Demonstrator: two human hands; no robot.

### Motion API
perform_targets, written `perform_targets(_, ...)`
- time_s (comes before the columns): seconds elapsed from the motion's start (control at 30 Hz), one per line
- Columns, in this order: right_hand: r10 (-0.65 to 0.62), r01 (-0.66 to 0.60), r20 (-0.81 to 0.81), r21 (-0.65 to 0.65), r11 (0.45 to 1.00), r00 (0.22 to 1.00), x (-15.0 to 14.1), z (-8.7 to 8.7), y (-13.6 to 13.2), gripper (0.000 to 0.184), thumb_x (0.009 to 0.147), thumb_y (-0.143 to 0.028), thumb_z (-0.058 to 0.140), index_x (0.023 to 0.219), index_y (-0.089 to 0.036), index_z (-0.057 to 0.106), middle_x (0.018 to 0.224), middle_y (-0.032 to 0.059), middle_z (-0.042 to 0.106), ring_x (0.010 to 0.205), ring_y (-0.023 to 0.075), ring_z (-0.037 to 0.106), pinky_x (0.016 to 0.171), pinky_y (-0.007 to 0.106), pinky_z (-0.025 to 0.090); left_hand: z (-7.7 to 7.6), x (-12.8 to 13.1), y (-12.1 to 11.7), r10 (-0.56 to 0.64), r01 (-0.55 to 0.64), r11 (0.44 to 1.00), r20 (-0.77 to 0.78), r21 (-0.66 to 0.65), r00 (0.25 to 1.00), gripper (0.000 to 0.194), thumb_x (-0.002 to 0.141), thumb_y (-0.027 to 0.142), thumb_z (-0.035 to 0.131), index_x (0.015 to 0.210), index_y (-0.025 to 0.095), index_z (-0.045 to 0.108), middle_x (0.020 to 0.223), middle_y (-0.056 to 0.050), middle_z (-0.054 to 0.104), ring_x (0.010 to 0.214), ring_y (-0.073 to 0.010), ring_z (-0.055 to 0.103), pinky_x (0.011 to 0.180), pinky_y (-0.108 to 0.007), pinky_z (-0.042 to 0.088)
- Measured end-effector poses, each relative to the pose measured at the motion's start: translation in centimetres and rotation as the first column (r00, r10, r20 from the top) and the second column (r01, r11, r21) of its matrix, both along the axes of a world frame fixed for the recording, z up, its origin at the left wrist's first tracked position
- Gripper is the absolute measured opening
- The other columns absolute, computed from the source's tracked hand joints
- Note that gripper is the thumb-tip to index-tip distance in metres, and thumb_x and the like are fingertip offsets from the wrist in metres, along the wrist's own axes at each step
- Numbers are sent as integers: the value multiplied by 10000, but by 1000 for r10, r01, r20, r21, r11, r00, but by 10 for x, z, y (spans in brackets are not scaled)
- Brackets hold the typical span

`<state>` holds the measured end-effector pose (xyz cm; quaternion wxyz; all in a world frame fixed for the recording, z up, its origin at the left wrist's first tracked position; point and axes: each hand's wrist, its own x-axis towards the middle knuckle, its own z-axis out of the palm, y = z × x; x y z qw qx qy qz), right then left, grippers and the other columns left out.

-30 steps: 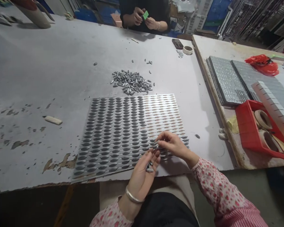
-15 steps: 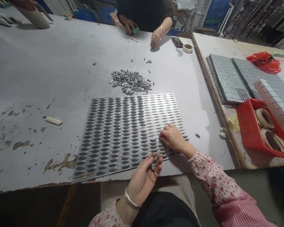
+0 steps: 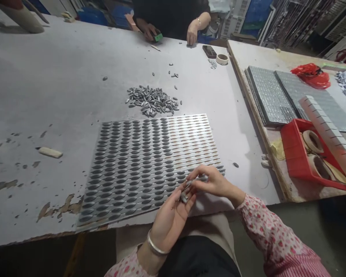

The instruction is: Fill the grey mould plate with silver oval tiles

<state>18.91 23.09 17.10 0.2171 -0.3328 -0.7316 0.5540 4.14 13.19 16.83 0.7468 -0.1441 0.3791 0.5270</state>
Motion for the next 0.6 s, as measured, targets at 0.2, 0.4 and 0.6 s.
perform_targets(0.2, -231, 216, 235, 87, 972, 944, 27, -22, 28, 62, 831, -213, 510, 865, -174, 545, 783, 19, 602, 669, 136, 536, 609, 268, 446, 6, -2, -2, -121, 118, 992, -54, -45, 991, 166, 804, 181, 580, 967, 152, 573, 712, -3, 580, 538, -65, 517, 479, -177, 404)
perform_targets(0.4, -55, -173, 451, 448, 877, 891, 27, -31, 33, 211, 898, -144, 425, 1035, -199, 576, 894, 65, 589, 841, 192, 486, 784, 343, 410, 8, -1, -2, -136, 133, 990, -54, -56, 989, 245, 777, 145, 574, 1021, 115, 583, 815, -60, 608, 643, -101, 557, 552, -210, 434)
perform_targets(0.6, -86, -245, 497, 563, 789, 864, 25, -36, 32, 140, 915, -206, 450, 900, -177, 586, 845, 73, 577, 837, 205, 462, 782, 342, 398, 9, -2, -2, -193, 190, 980, -31, -65, 981, 140, 824, 186, 536, 956, 145, 560, 703, -13, 562, 540, -72, 492, 484, -187, 382)
